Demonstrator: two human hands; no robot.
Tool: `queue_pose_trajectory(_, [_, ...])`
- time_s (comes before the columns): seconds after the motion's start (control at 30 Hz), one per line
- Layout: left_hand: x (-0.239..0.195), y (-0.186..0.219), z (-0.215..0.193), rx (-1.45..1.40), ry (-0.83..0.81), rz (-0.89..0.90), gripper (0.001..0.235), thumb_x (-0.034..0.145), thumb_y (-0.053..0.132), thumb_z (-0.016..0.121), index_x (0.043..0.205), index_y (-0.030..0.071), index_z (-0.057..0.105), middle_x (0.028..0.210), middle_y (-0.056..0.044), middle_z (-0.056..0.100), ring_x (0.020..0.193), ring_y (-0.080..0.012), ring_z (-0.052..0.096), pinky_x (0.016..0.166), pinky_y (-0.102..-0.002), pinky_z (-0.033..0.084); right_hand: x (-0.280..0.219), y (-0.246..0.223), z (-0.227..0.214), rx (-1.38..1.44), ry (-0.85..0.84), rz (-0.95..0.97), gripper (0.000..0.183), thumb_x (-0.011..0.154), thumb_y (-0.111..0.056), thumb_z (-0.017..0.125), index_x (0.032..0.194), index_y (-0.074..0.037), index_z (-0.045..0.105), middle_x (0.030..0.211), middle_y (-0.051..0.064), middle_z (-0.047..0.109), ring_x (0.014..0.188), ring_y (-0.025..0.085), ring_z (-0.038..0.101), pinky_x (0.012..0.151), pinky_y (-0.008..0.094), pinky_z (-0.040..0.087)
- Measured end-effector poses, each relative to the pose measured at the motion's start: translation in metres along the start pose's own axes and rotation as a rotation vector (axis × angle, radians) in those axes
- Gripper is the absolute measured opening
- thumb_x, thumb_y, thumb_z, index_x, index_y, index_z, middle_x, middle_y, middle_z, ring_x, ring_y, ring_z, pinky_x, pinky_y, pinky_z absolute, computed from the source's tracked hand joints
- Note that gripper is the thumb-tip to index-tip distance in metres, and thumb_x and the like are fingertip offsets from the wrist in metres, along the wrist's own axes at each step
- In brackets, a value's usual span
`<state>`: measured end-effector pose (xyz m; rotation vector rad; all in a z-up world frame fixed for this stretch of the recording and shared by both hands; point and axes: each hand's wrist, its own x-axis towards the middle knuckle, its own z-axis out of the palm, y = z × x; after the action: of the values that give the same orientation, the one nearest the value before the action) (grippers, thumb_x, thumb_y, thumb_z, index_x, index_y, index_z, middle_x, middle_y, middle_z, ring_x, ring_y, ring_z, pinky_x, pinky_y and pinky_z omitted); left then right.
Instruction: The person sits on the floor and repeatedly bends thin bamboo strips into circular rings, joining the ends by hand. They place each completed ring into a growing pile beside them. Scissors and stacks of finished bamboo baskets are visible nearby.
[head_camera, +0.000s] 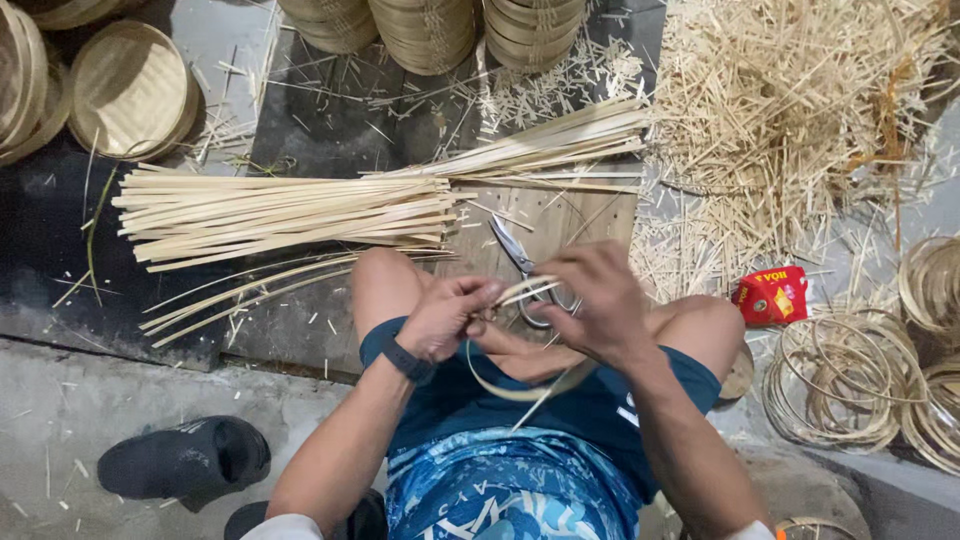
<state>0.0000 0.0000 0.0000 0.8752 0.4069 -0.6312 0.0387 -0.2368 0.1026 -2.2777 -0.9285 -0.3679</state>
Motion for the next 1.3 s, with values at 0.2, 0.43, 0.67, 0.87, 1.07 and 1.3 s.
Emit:
queue_pose_trajectory(0.2, [-0.005,-0.025,-0.001,-0.148,-0.094,-0.323,0.034,0.105,0.033,0.052,0.108,0.002,0.065,0.084,-0.001,0.067,0.056,-0.0072,0.051,0.042,-0.021,0.036,-0.017,0.001,0.038,0.19,-0.21,-0.08,0.03,0.076,-0.012,0.082,0.104,-0.011,0.072,0.095,0.005,0.064,0.088,0.028,0.063,0.077,0.04,0.049])
queue_pose_trajectory(0.43, [0.019,-0.041,0.008,0.129,-0.025,-0.461,0.079,0.083,0.094,0.028,0.067,0.018,0.039,0.048,0.007,0.033,0.035,-0.0096,0.028,0.032,-0.026,0.019,-0.038,-0.019,0.067,0.166,-0.188,-0.166,0.029,0.072,-0.004,0.074,0.099,-0.006,0.063,0.089,0.01,0.056,0.08,0.03,0.057,0.07,0.043,0.048])
queue_pose_trajectory(0.67, [0.013,-0.045,0.015,0.171,0.086,-0.315,0.075,0.077,0.093,0.025,0.065,0.021,0.043,0.051,0.008,0.03,0.039,-0.0064,0.026,0.037,-0.027,0.014,-0.041,-0.02,0.074,0.158,-0.13,-0.069,0.029,0.069,0.0,0.073,0.097,-0.004,0.064,0.082,0.012,0.048,0.075,0.032,0.054,0.063,0.044,0.045])
queue_pose_trajectory(0.87, [0.021,-0.041,0.007,-0.052,0.027,-0.377,0.078,0.087,0.085,0.028,0.09,0.017,0.065,0.053,0.008,0.037,0.039,-0.0053,0.029,0.034,-0.021,0.016,-0.036,0.006,0.07,0.258,-0.097,0.081,0.02,0.081,-0.011,0.077,0.1,-0.007,0.07,0.081,0.009,0.059,0.074,0.025,0.06,0.063,0.037,0.047])
queue_pose_trajectory(1.07, [0.022,-0.024,-0.031,-0.446,-0.084,0.113,0.034,0.105,0.039,0.062,0.09,0.009,0.061,0.063,0.003,0.043,0.05,-0.0088,0.035,0.045,-0.026,0.027,-0.062,0.054,0.057,1.113,-0.031,1.184,0.034,0.102,-0.033,0.059,0.098,-0.003,0.076,0.063,-0.001,0.061,0.052,0.01,0.049,0.048,0.025,0.036])
queue_pose_trajectory(1.3, [0.039,-0.013,-0.043,-0.188,0.027,-0.072,0.038,0.101,0.03,0.062,0.068,0.013,0.051,0.051,0.007,0.034,0.039,-0.0065,0.027,0.035,-0.024,0.019,-0.098,0.068,0.087,1.59,0.101,1.097,0.037,0.107,-0.031,0.064,0.101,0.004,0.073,0.059,-0.004,0.048,0.049,0.007,0.041,0.049,0.024,0.031])
